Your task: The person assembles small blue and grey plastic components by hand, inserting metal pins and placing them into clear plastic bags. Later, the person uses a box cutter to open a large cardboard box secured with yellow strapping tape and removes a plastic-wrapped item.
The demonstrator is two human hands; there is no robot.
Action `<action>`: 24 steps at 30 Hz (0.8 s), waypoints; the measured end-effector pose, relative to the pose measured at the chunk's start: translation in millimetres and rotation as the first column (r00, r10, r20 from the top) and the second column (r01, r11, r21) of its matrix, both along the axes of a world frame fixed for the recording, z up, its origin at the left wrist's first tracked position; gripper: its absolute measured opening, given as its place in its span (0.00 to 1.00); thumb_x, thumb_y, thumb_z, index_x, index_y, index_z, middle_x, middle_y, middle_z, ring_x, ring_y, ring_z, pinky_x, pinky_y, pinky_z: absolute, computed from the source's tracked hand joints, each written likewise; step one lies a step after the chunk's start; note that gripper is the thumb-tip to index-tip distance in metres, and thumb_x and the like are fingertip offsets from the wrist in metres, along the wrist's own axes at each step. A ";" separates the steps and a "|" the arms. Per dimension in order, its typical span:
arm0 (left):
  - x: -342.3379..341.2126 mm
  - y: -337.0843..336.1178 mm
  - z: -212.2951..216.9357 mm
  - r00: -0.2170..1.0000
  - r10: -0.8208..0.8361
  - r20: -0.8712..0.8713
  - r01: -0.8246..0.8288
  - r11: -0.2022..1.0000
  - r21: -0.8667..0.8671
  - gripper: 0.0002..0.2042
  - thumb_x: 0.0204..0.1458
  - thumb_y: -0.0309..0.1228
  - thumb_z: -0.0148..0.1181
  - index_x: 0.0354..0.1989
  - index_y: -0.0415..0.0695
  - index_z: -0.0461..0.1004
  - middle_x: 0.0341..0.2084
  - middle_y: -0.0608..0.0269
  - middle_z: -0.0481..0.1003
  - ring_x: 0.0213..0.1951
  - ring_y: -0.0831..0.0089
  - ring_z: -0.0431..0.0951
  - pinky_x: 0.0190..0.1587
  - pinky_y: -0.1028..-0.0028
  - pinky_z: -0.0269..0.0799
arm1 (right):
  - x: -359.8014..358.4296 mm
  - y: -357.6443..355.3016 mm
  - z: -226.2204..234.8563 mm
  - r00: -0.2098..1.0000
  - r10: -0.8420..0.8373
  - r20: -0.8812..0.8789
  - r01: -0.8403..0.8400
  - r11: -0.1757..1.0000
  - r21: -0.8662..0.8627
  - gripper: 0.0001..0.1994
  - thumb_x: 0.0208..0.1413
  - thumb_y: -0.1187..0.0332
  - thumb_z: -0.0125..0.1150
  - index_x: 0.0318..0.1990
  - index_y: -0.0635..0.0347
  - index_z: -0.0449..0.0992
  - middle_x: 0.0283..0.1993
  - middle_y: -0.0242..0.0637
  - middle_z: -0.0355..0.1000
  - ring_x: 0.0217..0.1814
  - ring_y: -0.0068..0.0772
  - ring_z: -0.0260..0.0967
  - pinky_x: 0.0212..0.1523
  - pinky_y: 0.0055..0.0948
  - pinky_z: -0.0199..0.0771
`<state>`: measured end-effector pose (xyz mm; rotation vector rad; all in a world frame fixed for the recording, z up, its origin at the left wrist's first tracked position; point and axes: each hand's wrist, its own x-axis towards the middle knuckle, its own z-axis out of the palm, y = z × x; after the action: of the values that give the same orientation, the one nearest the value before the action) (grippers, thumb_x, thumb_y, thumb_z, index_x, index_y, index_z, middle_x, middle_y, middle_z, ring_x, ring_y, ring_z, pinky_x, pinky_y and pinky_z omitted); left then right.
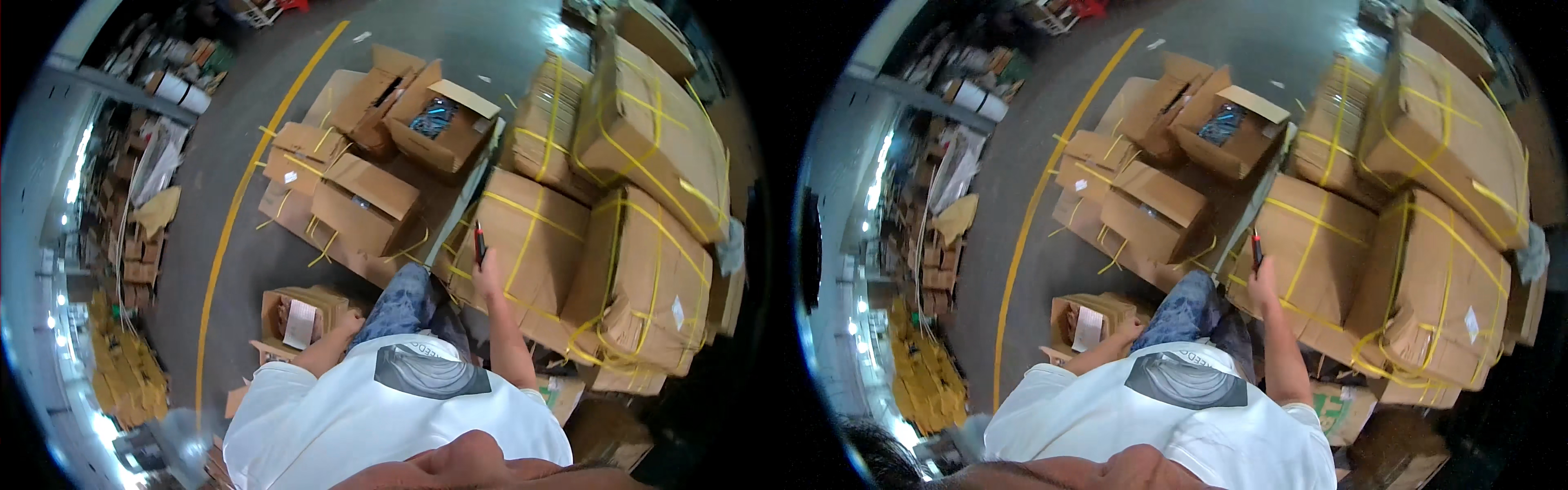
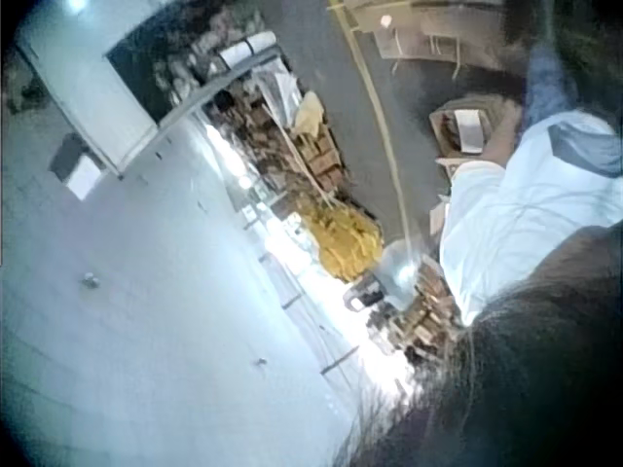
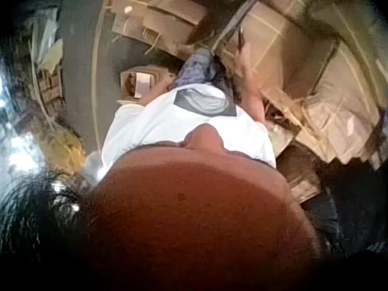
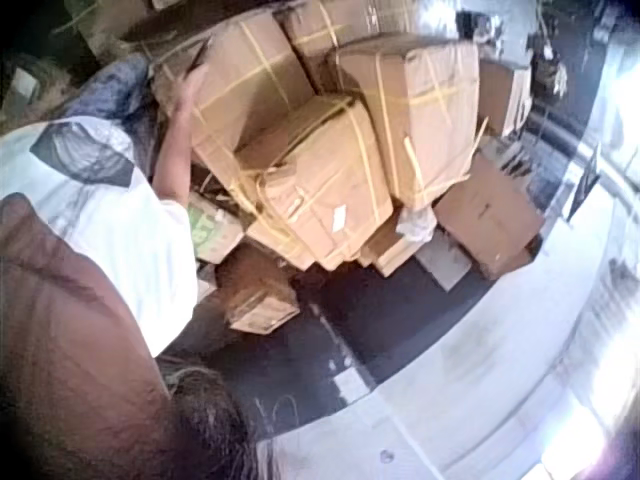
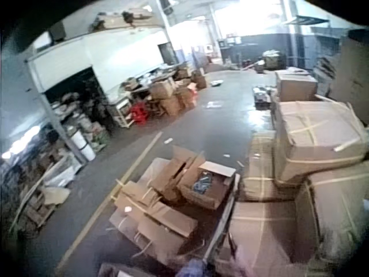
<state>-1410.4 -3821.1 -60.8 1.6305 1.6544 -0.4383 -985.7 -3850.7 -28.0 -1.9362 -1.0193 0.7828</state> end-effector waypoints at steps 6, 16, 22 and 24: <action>-17.8 5.9 -2.7 0.956 0.293 0.025 -0.294 0.953 0.075 0.16 0.47 0.35 0.53 0.39 0.38 0.78 0.38 0.43 0.76 0.43 0.49 0.76 0.47 0.61 0.70 | 7.7 11.2 -0.2 0.997 0.036 -0.068 -0.048 0.982 -0.181 0.14 0.50 0.79 0.48 0.46 0.66 0.59 0.40 0.55 0.63 0.45 0.53 0.64 0.46 0.42 0.64; -37.4 63.8 23.5 0.840 0.540 -0.055 -0.541 0.841 0.003 0.19 0.46 0.35 0.51 0.44 0.37 0.76 0.44 0.41 0.74 0.48 0.49 0.74 0.50 0.55 0.68 | -28.5 77.4 14.1 0.964 0.266 0.032 -0.266 0.964 -0.003 0.21 0.58 0.71 0.45 0.59 0.68 0.59 0.59 0.49 0.59 0.63 0.45 0.56 0.61 0.37 0.55; -86.7 86.4 18.8 0.782 0.565 0.264 -0.621 0.747 0.239 0.17 0.47 0.38 0.54 0.35 0.35 0.76 0.34 0.41 0.76 0.40 0.46 0.76 0.43 0.52 0.69 | -139.9 208.2 36.8 0.720 0.682 0.126 -0.677 0.731 -0.090 0.20 0.54 0.69 0.49 0.54 0.67 0.62 0.54 0.50 0.63 0.57 0.46 0.60 0.56 0.38 0.59; -113.7 57.3 22.3 0.664 0.720 0.199 -0.747 0.646 0.155 0.16 0.48 0.38 0.54 0.34 0.34 0.76 0.33 0.41 0.77 0.39 0.47 0.77 0.43 0.53 0.69 | -173.5 239.5 43.8 0.566 0.810 0.153 -0.787 0.586 -0.192 0.20 0.53 0.69 0.50 0.53 0.67 0.63 0.52 0.51 0.64 0.55 0.47 0.61 0.54 0.39 0.60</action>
<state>-1524.1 -3763.8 -38.6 0.9403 2.1489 0.2789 -1159.2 -3611.1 15.8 -1.5963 -2.1243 1.1272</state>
